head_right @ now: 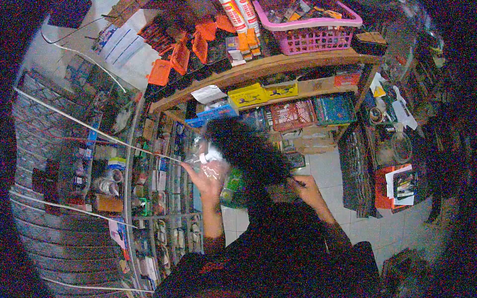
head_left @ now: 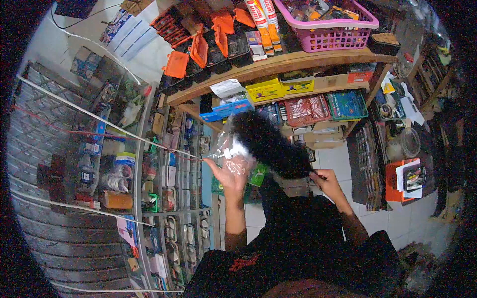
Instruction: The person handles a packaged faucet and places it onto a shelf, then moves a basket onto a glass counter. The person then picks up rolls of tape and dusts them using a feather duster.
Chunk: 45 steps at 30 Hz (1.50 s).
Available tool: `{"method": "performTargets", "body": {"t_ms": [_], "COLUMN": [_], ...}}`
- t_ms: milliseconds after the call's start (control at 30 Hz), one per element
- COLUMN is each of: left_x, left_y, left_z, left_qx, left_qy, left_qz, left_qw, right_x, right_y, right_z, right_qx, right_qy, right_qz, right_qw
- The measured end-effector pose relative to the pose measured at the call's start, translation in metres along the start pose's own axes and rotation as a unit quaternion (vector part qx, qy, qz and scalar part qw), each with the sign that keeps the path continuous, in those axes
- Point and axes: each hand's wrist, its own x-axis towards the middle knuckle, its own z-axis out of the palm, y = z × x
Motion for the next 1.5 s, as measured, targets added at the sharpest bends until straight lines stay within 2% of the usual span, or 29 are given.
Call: {"method": "performTargets", "body": {"t_ms": [33, 100, 133, 167, 200, 267, 300, 333, 367, 400, 500, 533, 600, 633, 667, 700, 733, 800, 900, 933, 1000, 1033, 1100, 1200, 1233, 1267, 1300, 1400, 1500], "left_x": [0.002, 0.010, 0.008, 0.006, 0.007, 0.009, 0.010, 0.008, 0.016, 0.015, 0.018, 0.006, 0.017, 0.012, 0.015, 0.016, 0.017, 0.016, 0.027, 0.029, 0.015, 0.015, 0.021, 0.015, 0.013, 0.006, 0.007, 0.012, 0.018], "left_y": [-0.006, 0.001, -0.002, -0.009, -0.001, -0.002, -0.005, 0.008, 0.005, 0.000, -0.007, -0.008, -0.004, -0.009, -0.003, -0.001, 0.000, -0.004, 0.003, 0.006, -0.003, -0.010, -0.019, -0.028, -0.029, 0.000, -0.002, 0.001, 0.004], "left_z": [0.001, -0.027, -0.029, -0.009, -0.017, -0.012, -0.007, -0.026, -0.024, -0.021, 0.000, -0.001, -0.007, -0.009, -0.028, -0.031, -0.035, -0.028, -0.062, -0.074, -0.052, -0.039, -0.018, 0.027, 0.033, -0.050, -0.038, -0.053, -0.067], "left_qx": [0.033, -0.049, 0.040, 0.128, 0.063, 0.071, 0.094, -0.090, -0.126, -0.068, 0.083, 0.145, 0.125, 0.167, 0.050, -0.003, -0.053, -0.037, -0.037, -0.036, 0.040, 0.084, 0.166, 0.187, 0.194, 0.066, 0.064, 0.096, 0.129], "left_qy": [0.150, -0.075, 0.038, 0.151, 0.001, 0.039, 0.142, 0.031, -0.120, -0.042, 0.179, 0.046, 0.030, 0.112, -0.039, -0.085, -0.129, -0.118, -0.262, -0.308, -0.124, -0.011, 0.215, 0.260, 0.275, -0.010, -0.086, -0.012, 0.061], "left_qz": [0.054, 0.013, 0.058, 0.102, 0.067, 0.083, 0.114, 0.014, -0.024, 0.017, 0.101, 0.068, 0.081, 0.112, 0.036, 0.007, -0.027, -0.028, -0.074, -0.088, 0.008, 0.078, 0.210, 0.205, 0.202, 0.028, 0.020, 0.086, 0.148], "left_qw": [0.987, 0.996, 0.997, 0.975, 0.996, 0.993, 0.979, 0.995, 0.984, 0.997, 0.975, 0.986, 0.988, 0.973, 0.997, 0.996, 0.990, 0.992, 0.962, 0.946, 0.991, 0.993, 0.939, 0.925, 0.920, 0.997, 0.994, 0.992, 0.979], "right_x": [-0.002, -0.004, -0.005, -0.005, -0.003, -0.001, -0.001, -0.002, -0.003, -0.004, 0.000, 0.001, -0.001, -0.002, -0.003, -0.002, 0.000, 0.003, 0.011, 0.010, 0.008, 0.007, 0.009, 0.007, 0.006, 0.005, 0.004, 0.006, 0.006], "right_y": [-0.001, -0.003, 0.002, 0.011, 0.018, 0.025, 0.024, 0.021, 0.003, -0.007, 0.012, 0.017, 0.010, 0.005, -0.006, -0.014, -0.018, -0.023, -0.009, -0.009, -0.022, -0.030, -0.047, -0.050, -0.050, -0.051, -0.052, -0.040, -0.029], "right_z": [0.000, -0.002, -0.003, -0.005, -0.005, -0.002, 0.000, -0.001, -0.002, -0.002, -0.013, -0.015, -0.015, -0.014, -0.010, -0.008, -0.008, -0.008, 0.002, 0.004, 0.007, 0.007, 0.003, 0.011, 0.013, 0.015, 0.015, 0.006, 0.017], "right_qx": [0.009, 0.025, -0.005, -0.034, -0.064, -0.054, -0.049, -0.026, -0.002, 0.021, -0.034, -0.039, -0.048, -0.016, 0.015, 0.046, 0.027, -0.010, -0.012, 0.015, 0.046, 0.050, 0.016, -0.002, 0.018, 0.037, 0.056, -0.102, 0.143], "right_qy": [-0.026, -0.079, -0.095, -0.110, -0.126, -0.064, -0.033, -0.030, -0.028, -0.025, -0.104, -0.091, -0.067, -0.055, -0.045, -0.034, -0.064, -0.121, -0.044, -0.031, -0.034, -0.051, -0.141, -0.068, -0.070, -0.072, -0.074, -0.156, -0.071], "right_qz": [0.011, 0.031, 0.001, -0.027, -0.056, -0.078, -0.088, -0.045, -0.001, 0.042, -0.055, -0.058, -0.063, -0.035, -0.006, 0.022, 0.010, -0.014, -0.133, -0.079, -0.002, 0.020, -0.001, -0.045, -0.004, 0.038, 0.079, -0.030, 0.100], "right_qw": [1.000, 0.996, 0.995, 0.993, 0.988, 0.993, 0.994, 0.998, 1.000, 0.999, 0.992, 0.993, 0.995, 0.998, 0.999, 0.998, 0.998, 0.993, 0.990, 0.996, 0.998, 0.997, 0.990, 0.997, 0.997, 0.996, 0.993, 0.982, 0.982]}}
